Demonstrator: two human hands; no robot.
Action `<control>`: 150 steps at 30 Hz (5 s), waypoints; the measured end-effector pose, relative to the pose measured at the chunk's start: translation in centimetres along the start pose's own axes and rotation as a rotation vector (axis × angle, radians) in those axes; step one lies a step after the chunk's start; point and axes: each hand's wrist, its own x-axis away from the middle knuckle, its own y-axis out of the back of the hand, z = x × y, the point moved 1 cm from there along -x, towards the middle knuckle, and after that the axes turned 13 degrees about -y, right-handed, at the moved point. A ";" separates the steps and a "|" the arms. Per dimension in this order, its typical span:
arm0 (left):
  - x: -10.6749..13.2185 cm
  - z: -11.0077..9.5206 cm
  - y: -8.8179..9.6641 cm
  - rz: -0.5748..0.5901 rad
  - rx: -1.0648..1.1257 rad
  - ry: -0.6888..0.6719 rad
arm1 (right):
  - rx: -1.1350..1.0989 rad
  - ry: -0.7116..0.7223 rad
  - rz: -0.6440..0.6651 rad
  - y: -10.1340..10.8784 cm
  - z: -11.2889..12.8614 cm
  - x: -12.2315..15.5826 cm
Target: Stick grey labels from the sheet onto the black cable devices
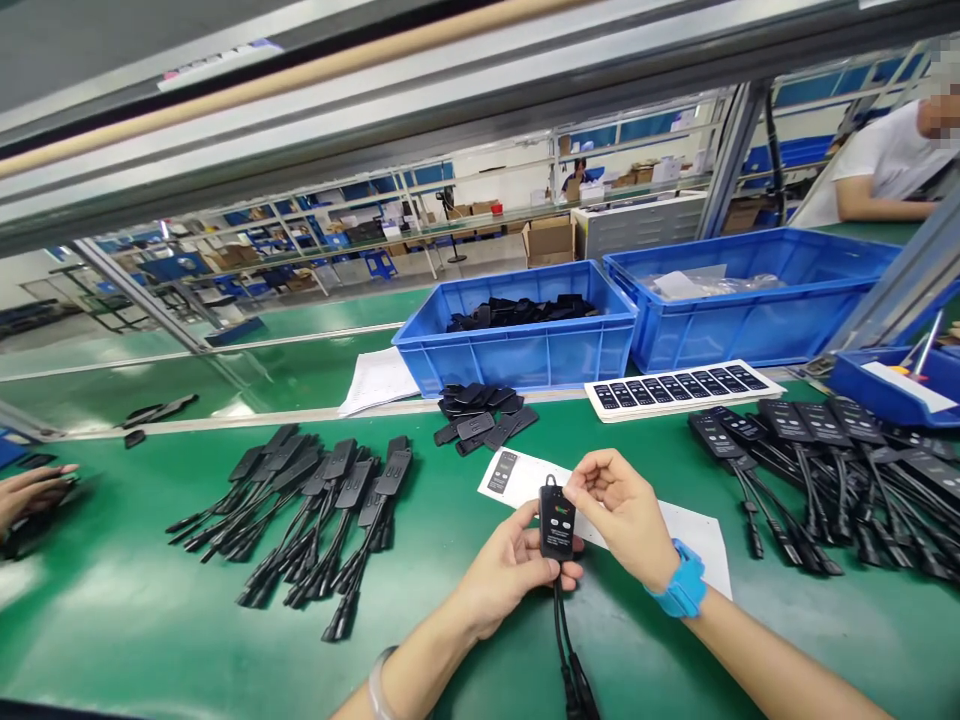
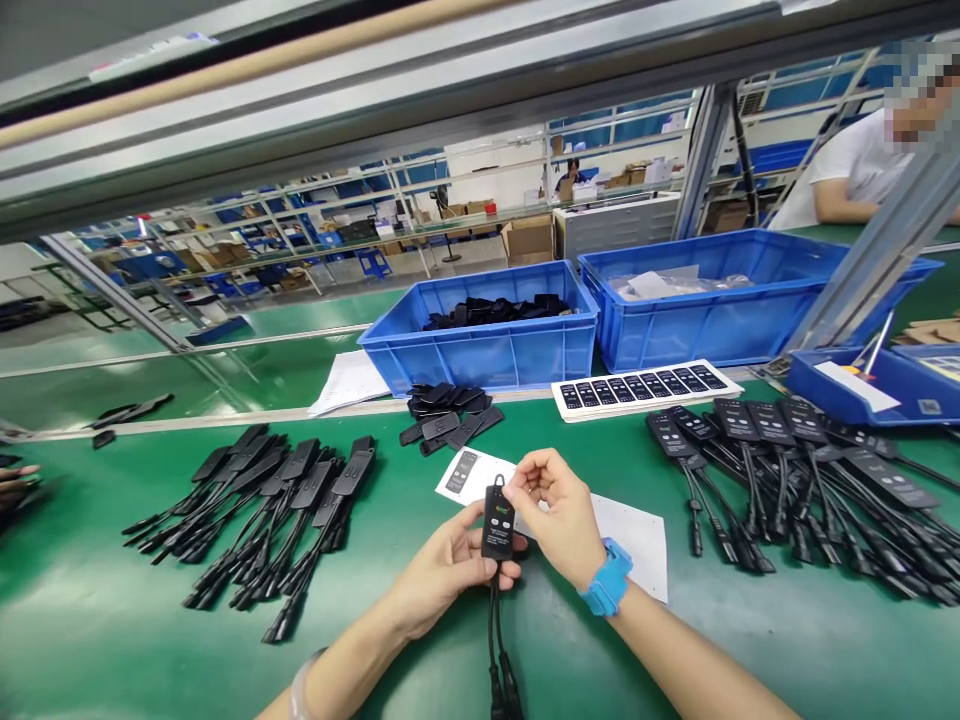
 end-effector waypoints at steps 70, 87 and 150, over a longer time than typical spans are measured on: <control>-1.2 -0.8 1.3 0.282 -0.826 -0.391 | 0.968 0.054 -0.020 1.3 0.8 -1.5; -0.1 0.7 -1.2 0.720 -1.425 -0.387 | 1.180 0.078 0.127 -0.5 -1.3 -2.7; -0.2 0.2 -0.2 -0.034 -0.035 -0.039 | 0.132 -0.142 0.041 -0.6 -1.3 0.1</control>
